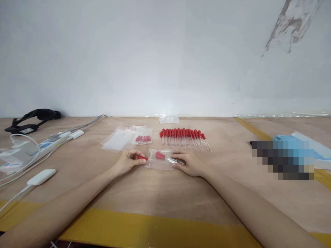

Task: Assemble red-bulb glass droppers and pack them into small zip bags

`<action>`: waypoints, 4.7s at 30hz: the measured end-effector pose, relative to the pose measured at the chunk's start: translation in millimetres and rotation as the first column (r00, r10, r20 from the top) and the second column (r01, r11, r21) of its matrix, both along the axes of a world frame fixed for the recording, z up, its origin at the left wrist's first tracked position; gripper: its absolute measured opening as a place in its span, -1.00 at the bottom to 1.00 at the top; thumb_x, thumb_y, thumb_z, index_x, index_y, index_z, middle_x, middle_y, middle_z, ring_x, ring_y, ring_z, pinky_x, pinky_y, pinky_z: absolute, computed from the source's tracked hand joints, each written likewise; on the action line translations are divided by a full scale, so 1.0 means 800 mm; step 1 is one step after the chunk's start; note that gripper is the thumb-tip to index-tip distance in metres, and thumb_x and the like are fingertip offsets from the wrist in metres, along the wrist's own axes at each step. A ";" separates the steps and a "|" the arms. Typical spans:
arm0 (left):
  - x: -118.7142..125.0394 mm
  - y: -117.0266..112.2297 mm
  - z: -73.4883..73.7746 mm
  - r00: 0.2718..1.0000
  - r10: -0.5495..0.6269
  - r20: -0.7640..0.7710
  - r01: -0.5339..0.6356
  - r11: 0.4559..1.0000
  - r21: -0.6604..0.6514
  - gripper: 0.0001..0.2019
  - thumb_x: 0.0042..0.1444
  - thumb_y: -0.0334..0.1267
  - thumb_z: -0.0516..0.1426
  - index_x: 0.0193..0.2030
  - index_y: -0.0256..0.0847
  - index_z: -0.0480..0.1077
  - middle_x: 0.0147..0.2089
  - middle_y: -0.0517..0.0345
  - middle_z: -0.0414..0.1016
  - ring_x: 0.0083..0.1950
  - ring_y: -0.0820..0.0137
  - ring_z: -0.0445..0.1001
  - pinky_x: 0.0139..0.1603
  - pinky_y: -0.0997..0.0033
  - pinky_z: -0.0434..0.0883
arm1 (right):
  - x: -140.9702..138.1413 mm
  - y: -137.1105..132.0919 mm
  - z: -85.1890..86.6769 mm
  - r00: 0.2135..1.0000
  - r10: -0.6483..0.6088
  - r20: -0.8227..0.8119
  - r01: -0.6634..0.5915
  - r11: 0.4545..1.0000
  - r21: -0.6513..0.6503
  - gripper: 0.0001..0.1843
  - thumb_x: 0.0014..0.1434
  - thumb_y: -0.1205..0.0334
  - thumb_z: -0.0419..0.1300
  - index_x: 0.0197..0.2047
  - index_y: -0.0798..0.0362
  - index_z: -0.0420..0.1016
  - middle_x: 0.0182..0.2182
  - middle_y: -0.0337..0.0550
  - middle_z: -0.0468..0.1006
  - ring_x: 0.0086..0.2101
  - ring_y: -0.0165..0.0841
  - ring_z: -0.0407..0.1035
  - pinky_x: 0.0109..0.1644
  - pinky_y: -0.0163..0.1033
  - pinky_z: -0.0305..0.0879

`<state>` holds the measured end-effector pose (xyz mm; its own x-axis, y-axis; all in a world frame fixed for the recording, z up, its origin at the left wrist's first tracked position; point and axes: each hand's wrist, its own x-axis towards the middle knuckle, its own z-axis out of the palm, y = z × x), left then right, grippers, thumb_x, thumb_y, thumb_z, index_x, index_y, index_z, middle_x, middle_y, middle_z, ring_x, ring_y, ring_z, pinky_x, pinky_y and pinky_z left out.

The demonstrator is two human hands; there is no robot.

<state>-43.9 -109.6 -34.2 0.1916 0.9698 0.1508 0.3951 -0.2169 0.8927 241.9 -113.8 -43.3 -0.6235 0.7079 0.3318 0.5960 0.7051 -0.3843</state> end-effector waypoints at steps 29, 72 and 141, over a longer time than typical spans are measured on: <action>0.031 0.010 0.011 0.888 -0.358 -0.288 0.394 0.916 0.074 -0.73 -0.09 -0.12 0.18 -0.29 -0.27 0.40 -0.47 0.22 0.27 -0.51 0.53 0.19 -0.50 0.54 0.15 | 0.004 -0.008 0.007 0.998 0.023 -0.051 -0.024 0.999 -0.027 -0.60 0.11 0.13 0.06 0.03 -0.03 0.35 0.02 -0.10 0.34 0.02 -0.27 0.22 0.08 -0.08 0.16; 0.077 0.143 0.043 0.987 0.105 -0.117 -0.095 0.992 0.088 -0.82 -0.23 -0.24 0.24 -0.44 -0.26 0.42 -0.47 0.13 0.44 -0.39 0.39 0.37 -0.36 0.48 0.25 | 0.001 -0.007 -0.003 0.993 0.013 -0.113 0.000 0.994 0.110 -0.67 0.15 0.13 0.02 -0.04 -0.01 0.40 -0.08 -0.06 0.40 -0.07 -0.29 0.28 0.01 -0.11 0.22; 0.002 -0.007 -0.007 0.989 -0.141 -0.048 0.138 0.989 -0.059 -0.72 -0.15 -0.15 0.22 -0.34 -0.30 0.42 -0.47 0.14 0.47 -0.48 0.49 0.35 -0.44 0.51 0.25 | 0.000 -0.005 -0.005 0.998 -0.016 -0.055 0.022 0.994 0.105 -0.65 0.15 0.13 0.02 -0.01 -0.02 0.37 -0.04 -0.08 0.39 -0.04 -0.27 0.27 0.04 -0.07 0.22</action>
<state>-42.0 -115.2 -39.5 0.3318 0.9396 0.0844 0.4107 -0.2244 0.8837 241.5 -117.9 -47.3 -0.5893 0.6789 0.4380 0.5899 0.7320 -0.3408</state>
